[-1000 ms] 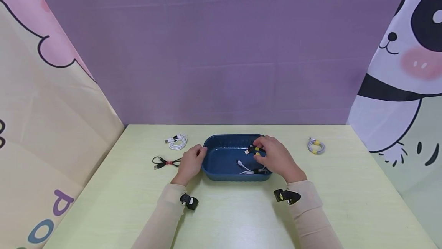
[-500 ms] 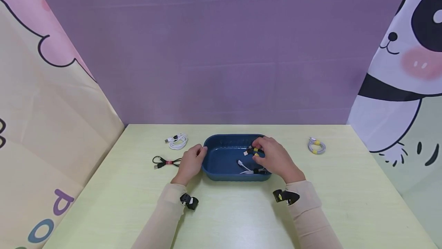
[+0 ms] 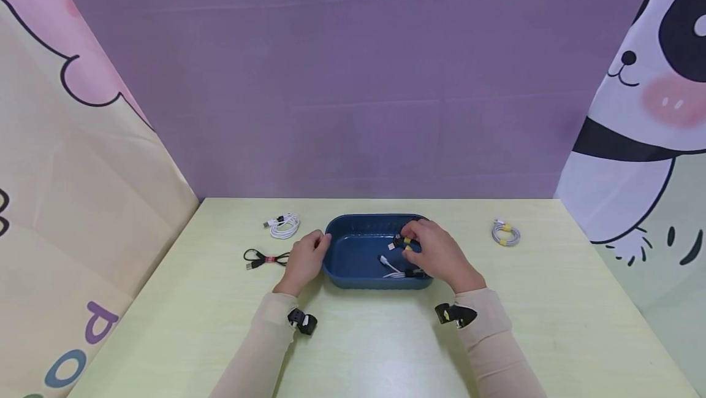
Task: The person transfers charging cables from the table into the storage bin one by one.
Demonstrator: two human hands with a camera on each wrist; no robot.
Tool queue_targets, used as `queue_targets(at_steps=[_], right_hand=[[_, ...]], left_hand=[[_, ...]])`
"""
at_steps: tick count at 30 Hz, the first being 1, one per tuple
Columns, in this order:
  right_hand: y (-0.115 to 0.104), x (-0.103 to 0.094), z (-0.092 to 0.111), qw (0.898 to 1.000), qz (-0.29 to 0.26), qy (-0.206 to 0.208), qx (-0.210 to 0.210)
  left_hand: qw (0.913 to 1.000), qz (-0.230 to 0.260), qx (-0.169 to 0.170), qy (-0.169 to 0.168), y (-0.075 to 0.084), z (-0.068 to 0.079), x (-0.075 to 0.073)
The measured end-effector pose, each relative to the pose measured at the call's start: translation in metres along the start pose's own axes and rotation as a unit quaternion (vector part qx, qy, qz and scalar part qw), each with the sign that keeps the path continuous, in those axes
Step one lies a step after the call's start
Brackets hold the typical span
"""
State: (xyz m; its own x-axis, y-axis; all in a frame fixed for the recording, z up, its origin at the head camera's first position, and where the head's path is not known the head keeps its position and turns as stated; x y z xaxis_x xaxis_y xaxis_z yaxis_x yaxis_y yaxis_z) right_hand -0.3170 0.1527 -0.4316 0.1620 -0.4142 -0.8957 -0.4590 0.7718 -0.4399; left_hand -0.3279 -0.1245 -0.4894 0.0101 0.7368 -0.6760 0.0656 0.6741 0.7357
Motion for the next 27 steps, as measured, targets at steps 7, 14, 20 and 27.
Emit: queue_targets(at_steps=[7, 14, 20, 27], right_hand=[[0.0014, 0.0041, -0.0023, 1.000, 0.005, -0.006, -0.002], [0.0006, 0.0072, -0.0032, 1.000, 0.006, -0.010, 0.001], [0.0002, 0.0089, -0.0036, 1.000, 0.006, -0.013, 0.006], [-0.0005, 0.0090, -0.0034, 1.000, 0.011, -0.016, 0.008]], left_hand=[[1.0000, 0.003, -0.003, -0.006, -0.0003, -0.0004, 0.0005], [1.0000, 0.002, -0.008, -0.005, -0.0005, -0.0005, 0.0006], [0.9999, 0.005, -0.010, -0.005, -0.0009, -0.0006, 0.0006], [1.0000, 0.001, -0.004, -0.003, -0.0006, -0.0014, 0.0007]])
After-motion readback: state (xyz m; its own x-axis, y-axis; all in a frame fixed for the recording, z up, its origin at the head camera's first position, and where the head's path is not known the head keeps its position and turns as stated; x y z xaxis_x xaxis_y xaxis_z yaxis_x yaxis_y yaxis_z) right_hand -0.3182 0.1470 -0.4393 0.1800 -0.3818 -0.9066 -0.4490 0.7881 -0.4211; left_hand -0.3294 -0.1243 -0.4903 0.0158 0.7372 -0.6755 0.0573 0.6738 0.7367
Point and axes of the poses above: each hand's wrist, its own z-axis away from the middle knuckle, its own x-axis out of the palm, y = z × x, the point moved 4 cm from there along -z, towards the middle knuckle, and after that the axes turned 9 degrees about -y, right-handed, at the moved point
